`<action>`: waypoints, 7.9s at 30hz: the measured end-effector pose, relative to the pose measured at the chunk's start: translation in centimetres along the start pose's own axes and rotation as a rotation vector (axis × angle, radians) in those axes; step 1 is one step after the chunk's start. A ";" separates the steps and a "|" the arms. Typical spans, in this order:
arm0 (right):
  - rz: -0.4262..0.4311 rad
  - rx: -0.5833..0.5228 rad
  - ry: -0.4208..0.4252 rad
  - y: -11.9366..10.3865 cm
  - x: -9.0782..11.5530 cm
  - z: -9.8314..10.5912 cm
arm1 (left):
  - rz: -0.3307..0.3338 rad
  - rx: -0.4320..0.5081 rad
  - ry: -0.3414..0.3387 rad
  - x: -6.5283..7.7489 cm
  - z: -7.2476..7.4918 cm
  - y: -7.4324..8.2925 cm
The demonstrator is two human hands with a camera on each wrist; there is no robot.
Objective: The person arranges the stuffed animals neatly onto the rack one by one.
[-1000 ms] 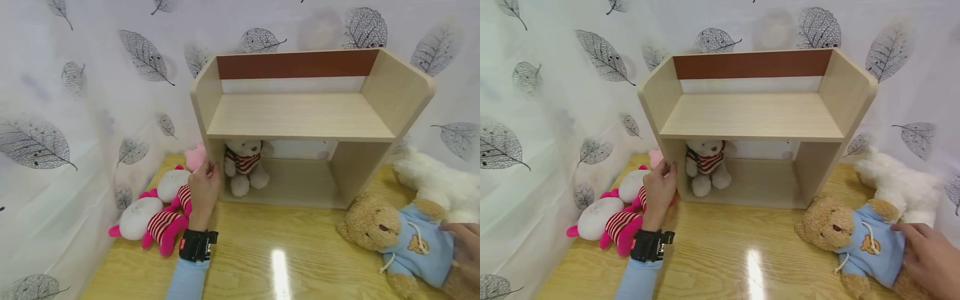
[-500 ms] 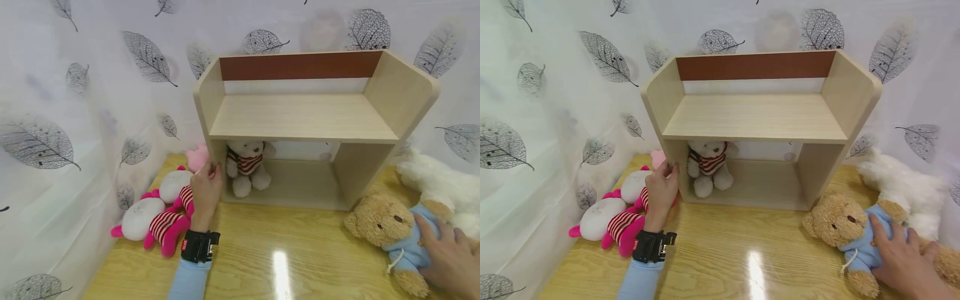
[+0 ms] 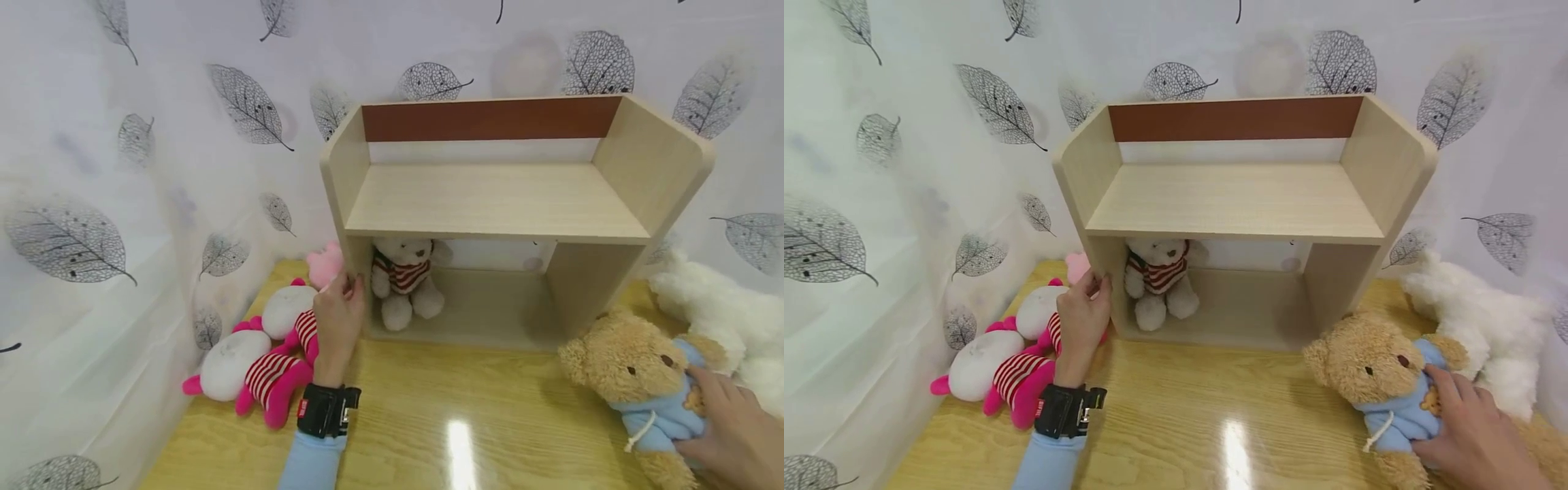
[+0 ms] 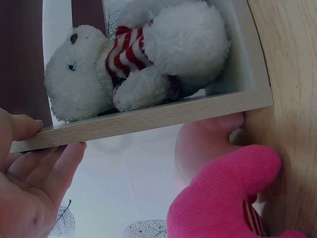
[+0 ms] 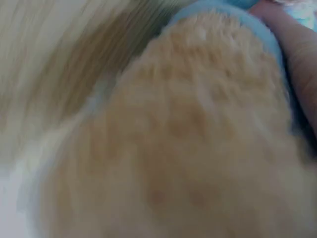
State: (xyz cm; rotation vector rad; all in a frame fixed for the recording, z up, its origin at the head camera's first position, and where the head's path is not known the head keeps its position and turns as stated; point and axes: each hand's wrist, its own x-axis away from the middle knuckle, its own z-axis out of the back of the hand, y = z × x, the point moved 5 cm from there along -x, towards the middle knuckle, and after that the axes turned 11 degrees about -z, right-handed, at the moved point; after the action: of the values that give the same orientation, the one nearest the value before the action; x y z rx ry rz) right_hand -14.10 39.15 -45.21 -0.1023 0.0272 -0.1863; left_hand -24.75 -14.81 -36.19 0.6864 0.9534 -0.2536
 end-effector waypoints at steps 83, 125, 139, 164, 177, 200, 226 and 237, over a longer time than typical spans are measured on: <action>0.026 -1.000 0.392 -23.5 -7.3 1.4 | -0.047 -0.018 -0.072 -0.4 0.3 0.3; -0.183 -0.949 0.366 -29.2 -15.3 -0.8 | -0.039 -0.021 -0.091 -0.8 0.4 0.1; -0.121 -0.779 0.106 -31.1 -13.2 -0.6 | -0.049 -0.011 -0.089 -0.7 0.4 0.1; 0.093 -0.453 -0.132 -29.8 -10.0 -1.2 | -0.050 0.023 -0.109 -0.6 0.3 -0.1; 0.142 -0.492 -0.122 -29.2 -10.4 -0.9 | -0.032 0.007 -0.090 -0.7 0.5 -0.3; 0.513 -0.406 0.108 -29.3 -7.7 1.1 | 0.002 0.067 -0.142 -1.2 0.8 -0.4; 0.429 -0.312 0.880 -8.0 0.9 5.8 | 0.029 0.059 -0.154 -0.8 0.3 -0.6; -0.195 -0.038 0.194 -0.2 -1.6 3.9 | 0.020 0.071 -0.146 -0.6 0.3 -0.7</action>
State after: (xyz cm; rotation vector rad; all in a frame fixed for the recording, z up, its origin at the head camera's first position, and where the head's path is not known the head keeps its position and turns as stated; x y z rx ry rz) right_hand -15.60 39.65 -41.23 -0.1244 0.2148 -0.3902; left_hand -25.24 -15.58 -35.84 0.7320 0.8011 -0.3173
